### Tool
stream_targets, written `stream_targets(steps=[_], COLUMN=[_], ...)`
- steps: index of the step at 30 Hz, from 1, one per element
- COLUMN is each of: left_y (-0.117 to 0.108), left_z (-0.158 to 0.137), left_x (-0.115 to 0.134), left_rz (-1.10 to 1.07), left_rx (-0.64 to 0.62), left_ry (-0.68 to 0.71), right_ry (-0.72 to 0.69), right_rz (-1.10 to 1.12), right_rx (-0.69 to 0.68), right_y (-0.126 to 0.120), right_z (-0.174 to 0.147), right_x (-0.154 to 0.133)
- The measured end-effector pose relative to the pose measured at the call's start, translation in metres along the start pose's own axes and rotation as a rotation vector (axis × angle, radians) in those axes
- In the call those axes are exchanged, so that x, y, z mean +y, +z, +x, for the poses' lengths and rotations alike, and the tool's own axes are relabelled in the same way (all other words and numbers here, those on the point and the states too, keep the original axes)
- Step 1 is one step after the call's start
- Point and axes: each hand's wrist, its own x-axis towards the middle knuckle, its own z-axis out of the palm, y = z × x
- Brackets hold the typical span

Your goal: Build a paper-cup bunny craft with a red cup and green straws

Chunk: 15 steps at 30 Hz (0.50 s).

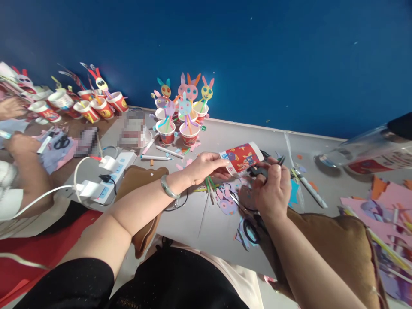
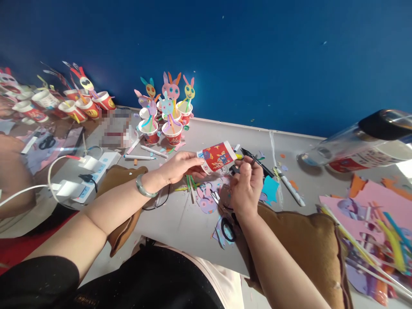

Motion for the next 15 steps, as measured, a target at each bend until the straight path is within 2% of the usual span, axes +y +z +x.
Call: stream_targets(steps=[3,5,8,11,15], left_y=[0.002,0.004,0.007,0.01,0.011], left_z=[0.002,0.002,0.001,0.0,-0.001], left_x=[0.002,0.004,0.004,0.001,-0.003], left_rz=[-0.067,-0.094,-0.117,-0.138,-0.162], left_rx=[0.081,0.118,0.132,0.128,0.125], left_ry=[0.033,0.049,0.074,0.089,0.105], right_ry=[-0.005,0.12,0.398,0.596,0.702], right_rz=[0.009,0.027,0.093,0.171,0.26], right_rx=[-0.083,-0.251,-0.463,-0.557,-0.605], right_y=[0.001,0.003,0.008,0.012,0.011], right_z=[-0.006,-0.014,-0.026,-0.034,-0.036], right_x=[-0.006,-0.011,-0.018,-0.022,-0.024])
